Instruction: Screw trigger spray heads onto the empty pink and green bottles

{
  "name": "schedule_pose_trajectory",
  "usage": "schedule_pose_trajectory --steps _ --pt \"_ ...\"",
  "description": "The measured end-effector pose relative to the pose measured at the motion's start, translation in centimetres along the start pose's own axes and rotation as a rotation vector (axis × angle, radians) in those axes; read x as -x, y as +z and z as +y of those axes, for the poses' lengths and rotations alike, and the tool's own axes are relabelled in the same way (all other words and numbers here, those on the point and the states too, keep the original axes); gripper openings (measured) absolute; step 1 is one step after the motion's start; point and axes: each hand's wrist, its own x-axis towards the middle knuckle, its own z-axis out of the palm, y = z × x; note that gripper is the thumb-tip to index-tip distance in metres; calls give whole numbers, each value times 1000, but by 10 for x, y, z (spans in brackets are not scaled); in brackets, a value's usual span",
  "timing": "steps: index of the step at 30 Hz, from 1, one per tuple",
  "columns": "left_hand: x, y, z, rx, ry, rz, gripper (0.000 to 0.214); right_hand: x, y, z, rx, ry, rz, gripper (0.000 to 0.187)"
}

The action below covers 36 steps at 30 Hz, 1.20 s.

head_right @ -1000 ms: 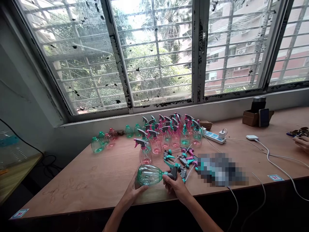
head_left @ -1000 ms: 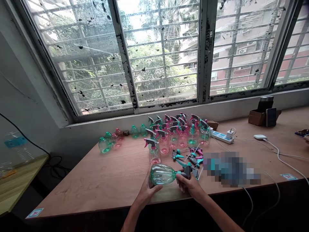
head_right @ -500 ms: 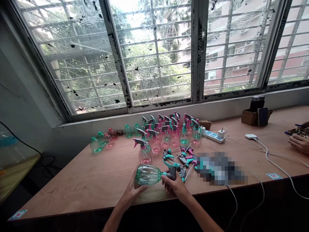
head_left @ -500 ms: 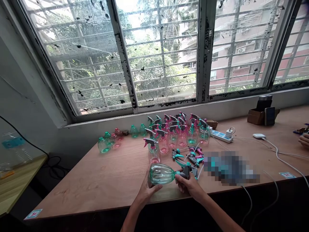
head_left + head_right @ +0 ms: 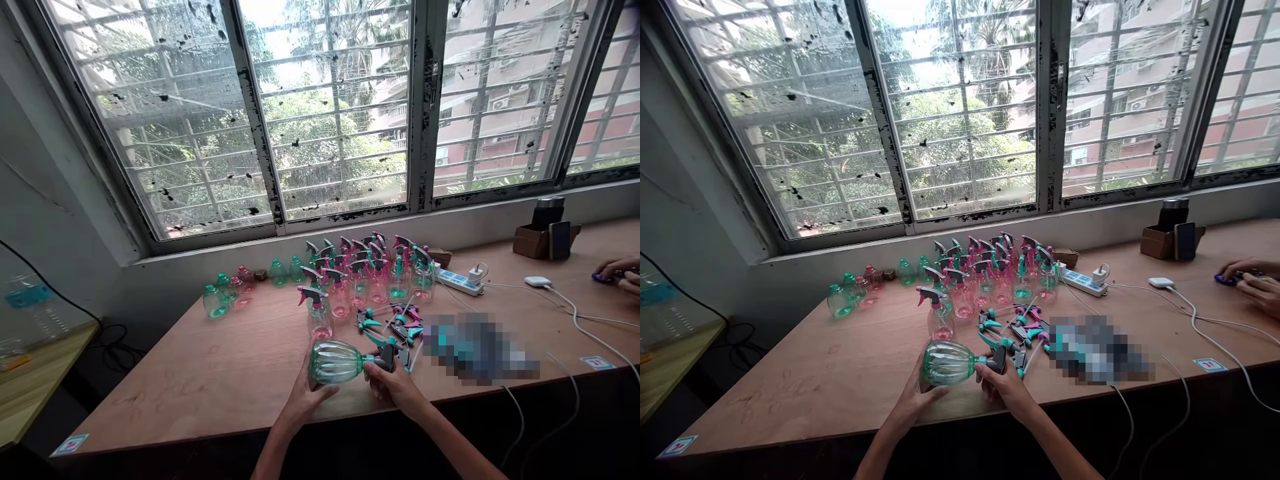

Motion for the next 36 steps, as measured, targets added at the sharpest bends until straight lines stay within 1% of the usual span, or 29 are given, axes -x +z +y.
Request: schedule_pose_trajectory --steps 4,6,8,12,14,16,19,21,24,28,30,36 --pt "-1 -2 -1 -11 -12 -11 84 0 1 -2 6 -1 3 42" --pt "-1 -2 -2 -12 -19 -23 78 0 2 -3 11 -1 7 43" --pt "-2 -2 -4 -8 -16 -19 80 0 2 -3 17 2 10 44" --pt "-3 0 -7 2 0 15 99 0 2 -3 24 13 3 46" --pt "-2 1 -7 0 -2 19 104 1 2 -4 22 15 -2 45" --pt "-2 0 -6 -4 -8 18 102 1 2 -5 19 16 -7 44" --pt "-2 -1 -5 -11 -20 18 87 1 3 -6 17 18 -12 44" --pt "-3 -2 -6 -13 -28 10 81 1 3 -6 19 16 -14 43" --pt "-4 -2 -10 -8 -14 13 86 2 3 -6 23 16 -16 42" --pt "-4 -2 -11 3 10 26 105 2 3 -5 25 27 -20 44" --pt "-3 -2 -10 6 10 19 110 2 4 -6 22 28 -21 45" --pt "-2 0 -4 11 2 7 97 2 5 -8 18 27 -15 47"
